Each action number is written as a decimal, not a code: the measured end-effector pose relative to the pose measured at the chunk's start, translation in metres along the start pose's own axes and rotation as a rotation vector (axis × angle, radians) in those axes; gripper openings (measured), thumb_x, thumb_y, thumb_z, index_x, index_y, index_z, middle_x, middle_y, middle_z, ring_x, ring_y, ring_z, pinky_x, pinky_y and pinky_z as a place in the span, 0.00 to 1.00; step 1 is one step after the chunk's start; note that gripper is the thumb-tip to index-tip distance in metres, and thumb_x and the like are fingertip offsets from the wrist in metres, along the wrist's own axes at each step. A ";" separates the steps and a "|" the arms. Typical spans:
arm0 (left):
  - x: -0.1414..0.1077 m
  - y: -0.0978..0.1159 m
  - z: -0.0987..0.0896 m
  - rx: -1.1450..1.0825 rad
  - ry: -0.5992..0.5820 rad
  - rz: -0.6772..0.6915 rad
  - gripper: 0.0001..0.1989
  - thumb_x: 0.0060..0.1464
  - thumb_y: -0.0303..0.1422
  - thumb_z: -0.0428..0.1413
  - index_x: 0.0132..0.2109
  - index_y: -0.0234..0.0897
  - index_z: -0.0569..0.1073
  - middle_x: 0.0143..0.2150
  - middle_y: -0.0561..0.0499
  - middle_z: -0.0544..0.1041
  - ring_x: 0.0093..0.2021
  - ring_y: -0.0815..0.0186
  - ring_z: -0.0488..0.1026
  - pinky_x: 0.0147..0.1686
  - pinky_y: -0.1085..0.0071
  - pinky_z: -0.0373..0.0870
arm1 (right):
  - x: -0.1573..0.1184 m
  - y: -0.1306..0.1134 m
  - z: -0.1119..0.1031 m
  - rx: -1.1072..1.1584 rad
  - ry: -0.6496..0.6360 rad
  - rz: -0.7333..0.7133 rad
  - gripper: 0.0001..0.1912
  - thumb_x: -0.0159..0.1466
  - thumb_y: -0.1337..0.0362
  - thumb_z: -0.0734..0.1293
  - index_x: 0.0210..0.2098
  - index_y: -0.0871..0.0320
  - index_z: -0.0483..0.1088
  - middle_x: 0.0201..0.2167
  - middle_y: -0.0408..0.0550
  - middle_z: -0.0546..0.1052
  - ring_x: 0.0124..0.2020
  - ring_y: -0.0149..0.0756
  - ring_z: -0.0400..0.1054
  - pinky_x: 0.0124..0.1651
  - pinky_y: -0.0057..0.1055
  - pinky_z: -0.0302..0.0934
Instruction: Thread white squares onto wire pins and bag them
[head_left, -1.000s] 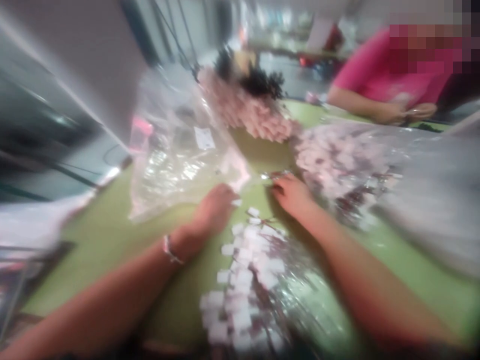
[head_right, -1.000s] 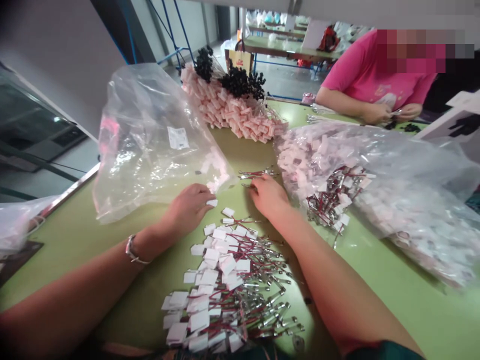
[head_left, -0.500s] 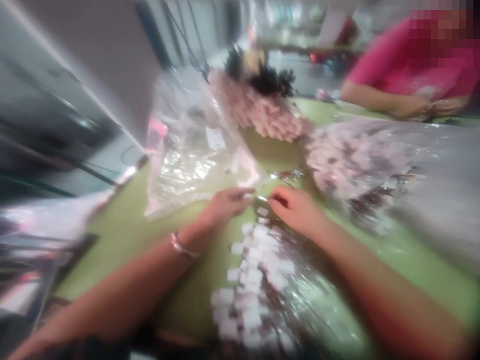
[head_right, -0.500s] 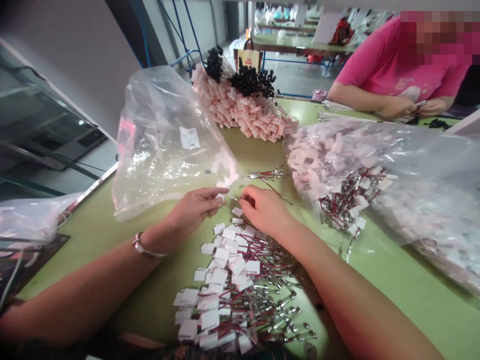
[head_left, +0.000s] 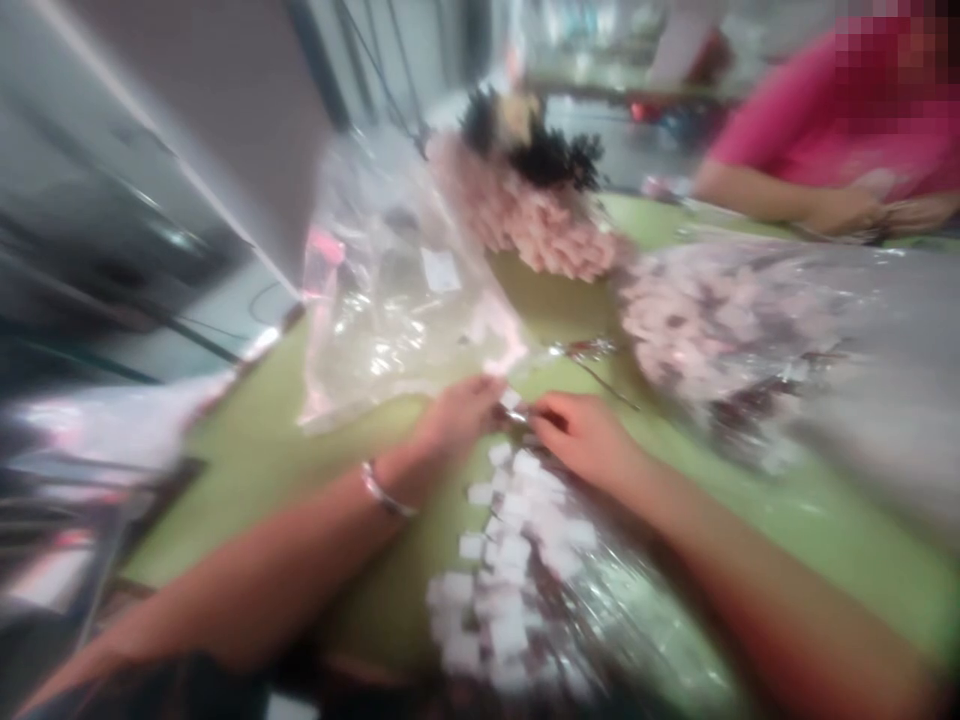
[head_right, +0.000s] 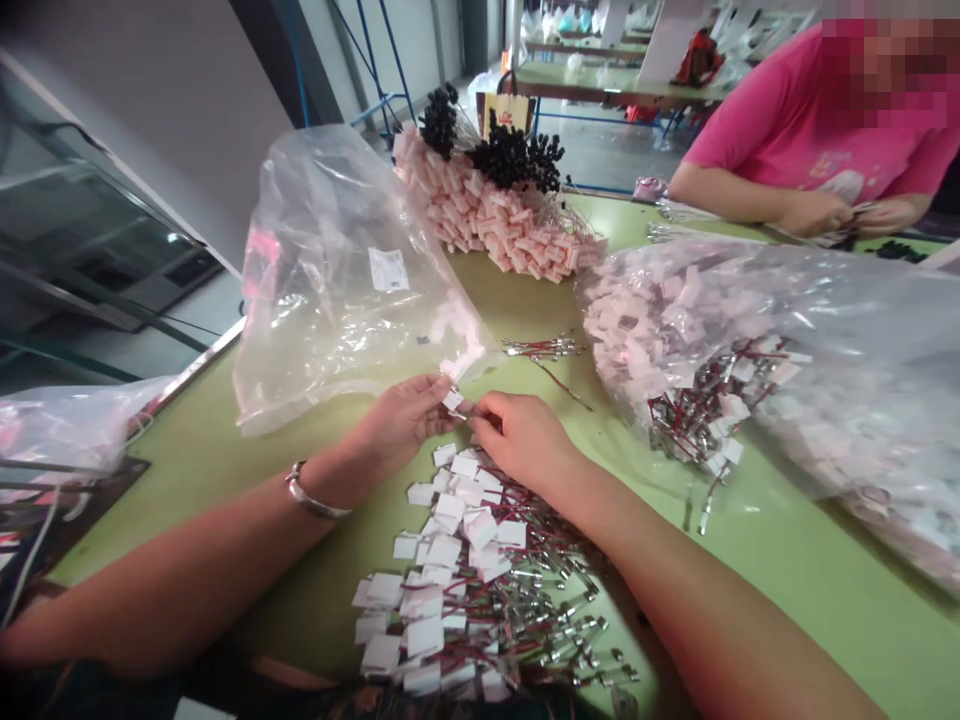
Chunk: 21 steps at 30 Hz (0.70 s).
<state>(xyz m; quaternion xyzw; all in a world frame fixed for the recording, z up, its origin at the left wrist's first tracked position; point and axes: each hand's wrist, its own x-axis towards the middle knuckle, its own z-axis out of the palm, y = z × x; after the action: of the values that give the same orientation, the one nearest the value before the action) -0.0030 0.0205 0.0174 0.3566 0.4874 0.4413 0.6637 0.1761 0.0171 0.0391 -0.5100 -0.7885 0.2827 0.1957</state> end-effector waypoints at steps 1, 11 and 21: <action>0.000 0.000 0.000 -0.008 -0.004 0.000 0.11 0.56 0.37 0.59 0.35 0.31 0.71 0.28 0.48 0.75 0.29 0.70 0.73 0.30 0.75 0.68 | 0.000 0.000 0.000 -0.015 0.003 -0.005 0.08 0.61 0.64 0.64 0.28 0.57 0.71 0.23 0.42 0.74 0.21 0.27 0.61 0.26 0.26 0.50; -0.001 0.003 0.002 -0.035 0.007 -0.023 0.07 0.60 0.31 0.54 0.38 0.30 0.73 0.27 0.48 0.76 0.27 0.71 0.73 0.32 0.74 0.68 | -0.002 -0.005 -0.004 -0.084 0.036 0.019 0.08 0.62 0.64 0.63 0.27 0.57 0.70 0.23 0.42 0.74 0.22 0.28 0.61 0.27 0.27 0.49; 0.002 -0.005 -0.006 -0.006 -0.058 0.045 0.08 0.56 0.33 0.58 0.39 0.31 0.75 0.30 0.49 0.75 0.31 0.70 0.71 0.36 0.71 0.67 | -0.003 -0.007 -0.011 -0.071 -0.033 0.011 0.11 0.62 0.62 0.62 0.24 0.57 0.69 0.20 0.40 0.71 0.22 0.27 0.59 0.27 0.27 0.48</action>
<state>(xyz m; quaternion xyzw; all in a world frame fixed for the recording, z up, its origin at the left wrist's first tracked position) -0.0076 0.0211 0.0100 0.3783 0.4585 0.4472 0.6683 0.1791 0.0150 0.0514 -0.5160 -0.7984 0.2640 0.1632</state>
